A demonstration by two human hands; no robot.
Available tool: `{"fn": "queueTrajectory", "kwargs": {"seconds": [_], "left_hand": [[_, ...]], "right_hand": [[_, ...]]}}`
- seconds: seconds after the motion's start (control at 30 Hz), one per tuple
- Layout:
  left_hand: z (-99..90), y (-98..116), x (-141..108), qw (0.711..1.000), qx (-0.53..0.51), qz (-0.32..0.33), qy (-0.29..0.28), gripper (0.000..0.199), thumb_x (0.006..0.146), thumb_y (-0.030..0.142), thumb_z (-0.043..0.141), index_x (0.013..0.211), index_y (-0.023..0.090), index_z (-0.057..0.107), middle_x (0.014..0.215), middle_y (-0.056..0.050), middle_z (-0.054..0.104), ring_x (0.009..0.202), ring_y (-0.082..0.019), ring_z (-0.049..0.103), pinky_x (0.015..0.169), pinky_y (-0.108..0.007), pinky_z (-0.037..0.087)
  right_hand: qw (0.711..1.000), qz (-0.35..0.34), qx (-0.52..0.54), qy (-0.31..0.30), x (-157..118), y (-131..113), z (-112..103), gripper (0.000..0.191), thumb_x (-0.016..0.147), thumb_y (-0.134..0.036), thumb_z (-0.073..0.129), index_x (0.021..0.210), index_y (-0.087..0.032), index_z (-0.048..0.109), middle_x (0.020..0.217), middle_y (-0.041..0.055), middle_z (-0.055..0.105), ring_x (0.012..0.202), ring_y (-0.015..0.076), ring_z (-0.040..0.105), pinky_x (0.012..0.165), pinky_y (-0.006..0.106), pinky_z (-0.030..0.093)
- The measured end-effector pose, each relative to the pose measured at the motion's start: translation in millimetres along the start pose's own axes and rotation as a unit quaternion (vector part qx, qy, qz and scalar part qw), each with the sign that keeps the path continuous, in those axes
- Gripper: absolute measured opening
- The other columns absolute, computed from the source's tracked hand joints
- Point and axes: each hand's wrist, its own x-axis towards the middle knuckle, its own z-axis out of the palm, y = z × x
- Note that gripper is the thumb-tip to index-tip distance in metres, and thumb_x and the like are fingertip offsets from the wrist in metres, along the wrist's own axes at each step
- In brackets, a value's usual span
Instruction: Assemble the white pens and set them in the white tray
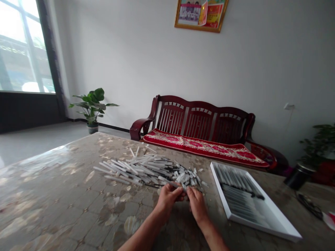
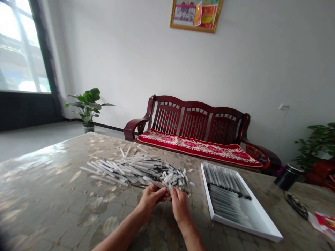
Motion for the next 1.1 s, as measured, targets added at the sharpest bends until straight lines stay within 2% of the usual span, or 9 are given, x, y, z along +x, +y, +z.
{"fn": "queueTrajectory", "kwargs": {"seconds": [0.07,0.13,0.3,0.4,0.57,0.67,0.8,1.0,1.1], "left_hand": [[0.1,0,0,1.0,0.026,0.013,0.002,0.045,0.05,0.045,0.089,0.071,0.015,0.062,0.059,0.001,0.066,0.054,-0.012,0.061,0.053,-0.023,0.048],[0.6,1,-1,0.998,0.049,0.033,0.01,0.043,0.056,0.047,0.084,0.074,0.017,0.061,0.062,0.001,0.065,0.057,-0.013,0.062,0.053,-0.023,0.048],[0.1,5,-7,0.987,0.143,0.067,-0.016,0.041,0.074,0.056,0.066,0.091,0.02,0.06,0.074,0.0,0.066,0.065,-0.017,0.066,0.055,-0.026,0.051],[-0.9,5,-13,0.978,0.191,0.038,-0.079,0.043,0.079,0.061,0.058,0.096,0.021,0.056,0.072,0.0,0.066,0.061,-0.019,0.067,0.053,-0.027,0.05],[0.8,10,-20,0.952,0.259,0.029,-0.162,0.041,0.081,0.062,0.054,0.077,0.022,0.051,0.052,0.005,0.053,0.039,-0.012,0.046,0.041,-0.024,0.036],[3.2,13,-22,0.948,0.257,0.002,-0.188,0.043,0.081,0.064,0.053,0.074,0.021,0.053,0.045,0.007,0.045,0.034,-0.01,0.035,0.037,-0.023,0.027],[3.2,11,-22,0.956,0.219,-0.038,-0.19,0.059,0.08,0.075,0.046,0.078,0.018,0.06,0.047,0.004,0.05,0.036,-0.011,0.04,0.038,-0.022,0.029],[-6.3,12,-13,0.99,0.123,0.013,-0.064,0.062,0.074,0.077,0.052,0.08,0.017,0.063,0.05,0.005,0.05,0.04,-0.009,0.04,0.04,-0.019,0.025],[-10.9,16,-6,0.994,0.085,0.06,0.021,0.061,0.07,0.076,0.057,0.076,0.016,0.063,0.048,0.006,0.047,0.04,-0.008,0.039,0.039,-0.019,0.025]], "right_hand": [[0.998,0.048,0.035,-0.027,0,0,1,0.056,0.091,-0.069,0.031,0.062,-0.026,0.052,0.048,-0.0014,0.05,0.041,0.0166,0.047,0.042,0.03,0.036],[0.999,0.035,0.025,-0.025,0,-3,-1,0.054,0.093,-0.066,0.032,0.065,-0.025,0.055,0.05,-0.0009,0.053,0.043,0.0169,0.049,0.043,0.029,0.038],[0.986,-0.122,-0.104,0.047,0,-15,-17,0.029,0.095,-0.037,0.044,0.103,-0.022,0.068,0.093,0.0065,0.073,0.084,0.0217,0.068,0.075,0.034,0.054],[0.952,-0.245,-0.178,0.04,-1,-25,-28,0.044,0.09,-0.012,0.042,0.127,-0.025,0.062,0.123,0.0078,0.066,0.112,0.0198,0.062,0.094,0.034,0.052],[0.884,-0.339,-0.321,0.0,-3,-43,-41,0.054,0.084,0.0,0.048,0.121,-0.033,0.068,0.14,0.0036,0.056,0.133,0.0211,0.046,0.109,0.04,0.042],[0.876,-0.318,-0.36,-0.028,-2,-52,-48,0.039,0.084,-0.003,0.056,0.107,-0.029,0.073,0.125,0.0032,0.066,0.129,0.0221,0.047,0.106,0.039,0.044],[0.879,-0.246,-0.397,-0.097,1,-59,-65,0.024,0.084,-0.009,0.059,0.092,-0.026,0.073,0.095,0.0018,0.072,0.103,0.019,0.061,0.088,0.029,0.047],[0.926,-0.073,-0.366,-0.047,12,-34,-129,0.022,0.083,-0.016,0.056,0.096,-0.022,0.073,0.101,0.0051,0.074,0.096,0.0196,0.065,0.084,0.027,0.044],[0.922,0.009,-0.386,-0.006,12,-8,-171,0.017,0.081,-0.02,0.057,0.088,-0.022,0.073,0.095,0.0059,0.075,0.09,0.0202,0.067,0.078,0.027,0.044]]}}
